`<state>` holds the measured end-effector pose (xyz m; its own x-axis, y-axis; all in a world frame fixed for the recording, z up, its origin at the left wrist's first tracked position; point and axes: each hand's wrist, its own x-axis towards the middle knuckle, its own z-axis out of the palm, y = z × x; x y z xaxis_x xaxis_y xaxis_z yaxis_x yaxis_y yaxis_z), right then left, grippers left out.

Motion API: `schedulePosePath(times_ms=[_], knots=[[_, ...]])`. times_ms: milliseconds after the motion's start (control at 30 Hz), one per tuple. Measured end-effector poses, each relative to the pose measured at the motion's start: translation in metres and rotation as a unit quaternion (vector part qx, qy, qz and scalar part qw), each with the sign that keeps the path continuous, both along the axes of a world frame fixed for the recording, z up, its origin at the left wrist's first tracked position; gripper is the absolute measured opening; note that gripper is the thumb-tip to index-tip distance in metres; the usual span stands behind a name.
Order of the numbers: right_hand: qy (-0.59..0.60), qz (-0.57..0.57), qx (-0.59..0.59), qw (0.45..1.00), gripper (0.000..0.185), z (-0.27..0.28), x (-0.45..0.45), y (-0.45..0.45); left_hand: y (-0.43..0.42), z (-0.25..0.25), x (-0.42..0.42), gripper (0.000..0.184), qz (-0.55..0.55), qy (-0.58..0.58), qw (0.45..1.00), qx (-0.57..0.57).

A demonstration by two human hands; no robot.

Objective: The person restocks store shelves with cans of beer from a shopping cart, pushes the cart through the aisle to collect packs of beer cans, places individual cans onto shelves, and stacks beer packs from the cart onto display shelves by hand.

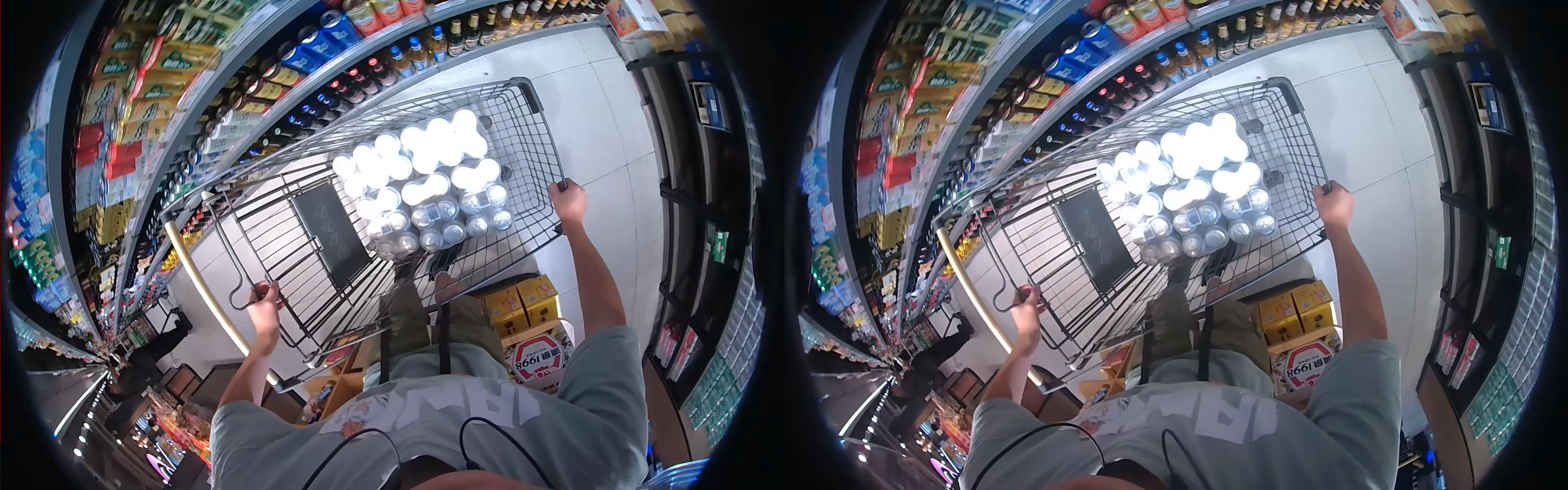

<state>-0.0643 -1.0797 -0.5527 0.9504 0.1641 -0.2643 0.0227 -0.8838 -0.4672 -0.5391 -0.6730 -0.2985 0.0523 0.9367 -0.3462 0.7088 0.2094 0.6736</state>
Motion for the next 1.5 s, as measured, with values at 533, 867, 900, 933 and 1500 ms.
schedulePosePath(times_ms=[533, 867, 900, 933, 1500], knots=[[-0.013, 0.010, 0.005, 1.000, 0.029, -0.026, 0.097, -0.024, -0.032, -0.021, 0.084, 0.016, 0.000, -0.001, 1.000, 0.011], [0.005, 0.025, 0.015, 1.000, 0.030, -0.042, 0.227, -0.104, -0.136, -0.049, 0.184, 0.022, 0.053, -0.034, 0.998, 0.016], [0.001, 0.029, 0.017, 0.999, 0.031, -0.042, 0.239, -0.109, -0.143, -0.051, 0.190, 0.023, 0.053, -0.043, 0.998, 0.005], [-0.002, 0.028, 0.019, 0.999, 0.031, -0.042, 0.247, -0.113, -0.149, -0.050, 0.199, 0.023, 0.058, -0.038, 0.998, 0.003], [0.004, 0.038, 0.021, 0.999, 0.027, -0.050, 0.435, -0.237, -0.274, -0.061, 0.385, 0.021, 0.060, 0.003, 0.998, 0.017]])
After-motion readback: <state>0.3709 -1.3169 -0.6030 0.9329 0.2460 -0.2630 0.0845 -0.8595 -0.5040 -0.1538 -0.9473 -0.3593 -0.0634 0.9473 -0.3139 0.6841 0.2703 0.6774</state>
